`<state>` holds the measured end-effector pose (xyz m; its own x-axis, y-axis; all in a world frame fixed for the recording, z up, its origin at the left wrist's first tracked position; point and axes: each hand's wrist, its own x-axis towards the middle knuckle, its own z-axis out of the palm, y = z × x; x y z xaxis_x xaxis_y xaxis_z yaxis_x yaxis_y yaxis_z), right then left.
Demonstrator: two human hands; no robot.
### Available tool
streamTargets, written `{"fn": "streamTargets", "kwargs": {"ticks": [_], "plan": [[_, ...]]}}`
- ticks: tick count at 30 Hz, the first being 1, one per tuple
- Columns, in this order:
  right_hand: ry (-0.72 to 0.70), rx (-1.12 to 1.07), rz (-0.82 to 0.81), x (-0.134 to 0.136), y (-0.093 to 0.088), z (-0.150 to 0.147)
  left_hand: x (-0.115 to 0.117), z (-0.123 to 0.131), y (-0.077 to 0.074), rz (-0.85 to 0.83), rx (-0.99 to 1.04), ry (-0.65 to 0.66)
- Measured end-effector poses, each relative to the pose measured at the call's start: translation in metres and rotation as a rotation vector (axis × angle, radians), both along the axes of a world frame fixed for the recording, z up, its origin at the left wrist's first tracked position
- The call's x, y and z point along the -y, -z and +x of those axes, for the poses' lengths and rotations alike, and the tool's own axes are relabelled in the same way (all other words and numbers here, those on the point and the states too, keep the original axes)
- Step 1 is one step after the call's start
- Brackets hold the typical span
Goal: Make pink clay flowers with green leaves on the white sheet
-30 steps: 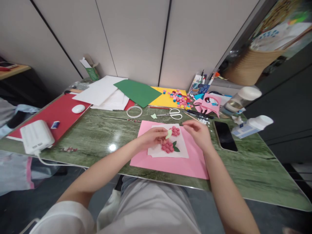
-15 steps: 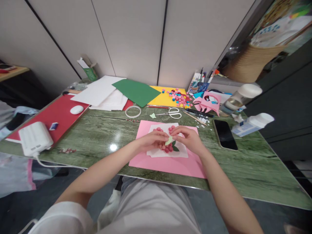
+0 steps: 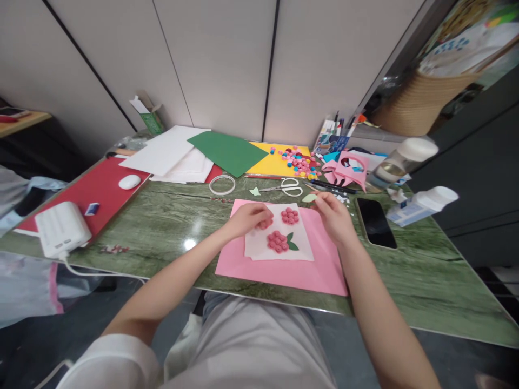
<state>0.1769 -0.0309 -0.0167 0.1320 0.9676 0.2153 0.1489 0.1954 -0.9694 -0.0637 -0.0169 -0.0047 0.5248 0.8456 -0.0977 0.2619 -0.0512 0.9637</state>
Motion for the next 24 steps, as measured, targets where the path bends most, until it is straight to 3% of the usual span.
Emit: {"fn": "streamTargets", "kwargs": {"ticks": [3,6,10,19,24], "plan": [[0.006,-0.052,-0.192,-0.012,0.019,0.009,0.008,0.0,-0.003,0.511,-0.417,-0.096],[-0.009,-0.087,-0.262,-0.016,0.03,0.008,0.014,0.003,0.0,0.718,-0.704,-0.121],[0.008,-0.212,-0.288,-0.015,0.027,0.002,0.014,0.003,0.007,0.704,-0.828,-0.065],[-0.038,-0.308,-0.451,-0.005,0.007,0.003,0.011,-0.002,0.013,0.735,-0.761,-0.027],[-0.004,-0.361,-0.387,-0.006,0.01,-0.001,0.011,-0.001,0.013,0.718,-0.779,-0.067]]}}
